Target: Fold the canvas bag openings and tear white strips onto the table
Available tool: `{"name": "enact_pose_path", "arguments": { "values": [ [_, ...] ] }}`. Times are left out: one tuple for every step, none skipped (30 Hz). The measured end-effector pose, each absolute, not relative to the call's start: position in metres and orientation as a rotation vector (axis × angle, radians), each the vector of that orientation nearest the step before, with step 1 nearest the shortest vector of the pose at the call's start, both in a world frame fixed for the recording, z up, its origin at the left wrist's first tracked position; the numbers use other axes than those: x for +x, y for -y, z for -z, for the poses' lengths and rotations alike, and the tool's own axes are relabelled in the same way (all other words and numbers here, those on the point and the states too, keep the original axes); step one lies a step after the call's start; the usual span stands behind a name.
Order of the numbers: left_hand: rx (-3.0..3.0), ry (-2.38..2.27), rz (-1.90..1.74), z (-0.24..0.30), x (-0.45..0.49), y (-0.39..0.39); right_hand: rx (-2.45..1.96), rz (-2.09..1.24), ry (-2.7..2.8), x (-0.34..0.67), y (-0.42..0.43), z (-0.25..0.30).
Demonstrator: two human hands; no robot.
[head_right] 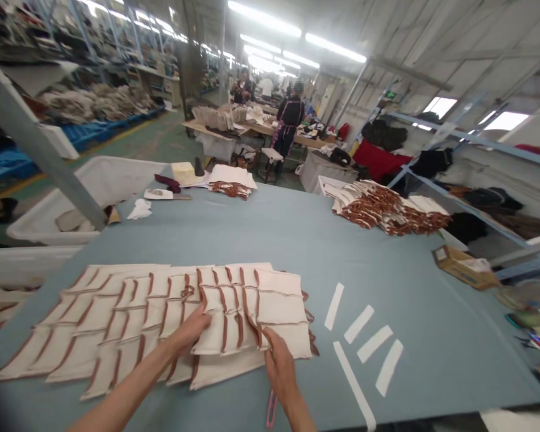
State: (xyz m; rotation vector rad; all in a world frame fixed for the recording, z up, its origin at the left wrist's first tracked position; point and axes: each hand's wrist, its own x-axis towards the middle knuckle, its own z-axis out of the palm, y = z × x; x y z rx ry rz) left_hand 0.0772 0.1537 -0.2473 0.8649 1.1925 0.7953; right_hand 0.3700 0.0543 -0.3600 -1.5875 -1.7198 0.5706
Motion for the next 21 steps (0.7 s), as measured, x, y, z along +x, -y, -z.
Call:
{"name": "enact_pose_path", "arguments": {
  "values": [
    [0.875, -1.187, -0.810, 0.247, 0.082, -0.156, -1.600, -0.550, 1.723, 0.373, -0.053, 0.360],
    [0.882, -1.176, -0.822, 0.247, 0.087, -0.157, -1.611, -0.530, 1.726, 0.376, -0.052, 0.359],
    [0.885, -1.161, -0.828, 0.247, 0.092, -0.159, -1.619, -0.512, 1.730, 0.381, -0.051, 0.359],
    [0.884, -1.148, -0.827, 0.247, 0.098, -0.159, -1.625, -0.495, 1.736, 0.386, -0.049, 0.358],
    [0.879, -1.133, -0.818, 0.248, 0.103, -0.159, -1.629, -0.482, 1.745, 0.392, -0.046, 0.359],
    [0.870, -1.119, -0.802, 0.249, 0.106, -0.158, -1.630, -0.472, 1.754, 0.397, -0.043, 0.359],
    [0.858, -1.110, -0.782, 0.251, 0.109, -0.156, -1.630, -0.465, 1.766, 0.402, -0.040, 0.361],
    [0.843, -1.108, -0.760, 0.253, 0.110, -0.154, -1.627, -0.461, 1.779, 0.406, -0.037, 0.363],
    [0.827, -1.117, -0.739, 0.256, 0.110, -0.151, -1.620, -0.459, 1.793, 0.408, -0.034, 0.366],
    [0.813, -1.133, -0.722, 0.258, 0.108, -0.147, -1.609, -0.460, 1.808, 0.408, -0.030, 0.370],
    [0.802, -1.154, -0.709, 0.259, 0.106, -0.144, -1.596, -0.463, 1.821, 0.407, -0.028, 0.374],
    [0.797, -1.177, -0.703, 0.259, 0.103, -0.140, -1.582, -0.466, 1.832, 0.405, -0.025, 0.378],
    [0.799, -1.201, -0.701, 0.259, 0.101, -0.136, -1.571, -0.468, 1.838, 0.403, -0.024, 0.382],
    [0.806, -1.224, -0.704, 0.258, 0.099, -0.133, -1.562, -0.469, 1.840, 0.400, -0.023, 0.385],
    [0.819, -1.248, -0.711, 0.256, 0.098, -0.129, -1.554, -0.469, 1.838, 0.398, -0.023, 0.387],
    [0.835, -1.276, -0.720, 0.254, 0.098, -0.126, -1.545, -0.469, 1.835, 0.396, -0.023, 0.389],
    [0.855, -1.311, -0.732, 0.251, 0.099, -0.123, -1.534, -0.470, 1.834, 0.396, -0.023, 0.389],
    [0.878, -1.350, -0.745, 0.249, 0.100, -0.121, -1.519, -0.472, 1.836, 0.395, -0.024, 0.390],
    [0.904, -1.393, -0.758, 0.248, 0.101, -0.118, -1.503, -0.477, 1.840, 0.396, -0.025, 0.389],
    [0.932, -1.440, -0.770, 0.247, 0.102, -0.114, -1.485, -0.482, 1.846, 0.396, -0.026, 0.389],
    [0.961, -1.490, -0.778, 0.246, 0.103, -0.111, -1.468, -0.488, 1.853, 0.396, -0.027, 0.388]
  ]
}}
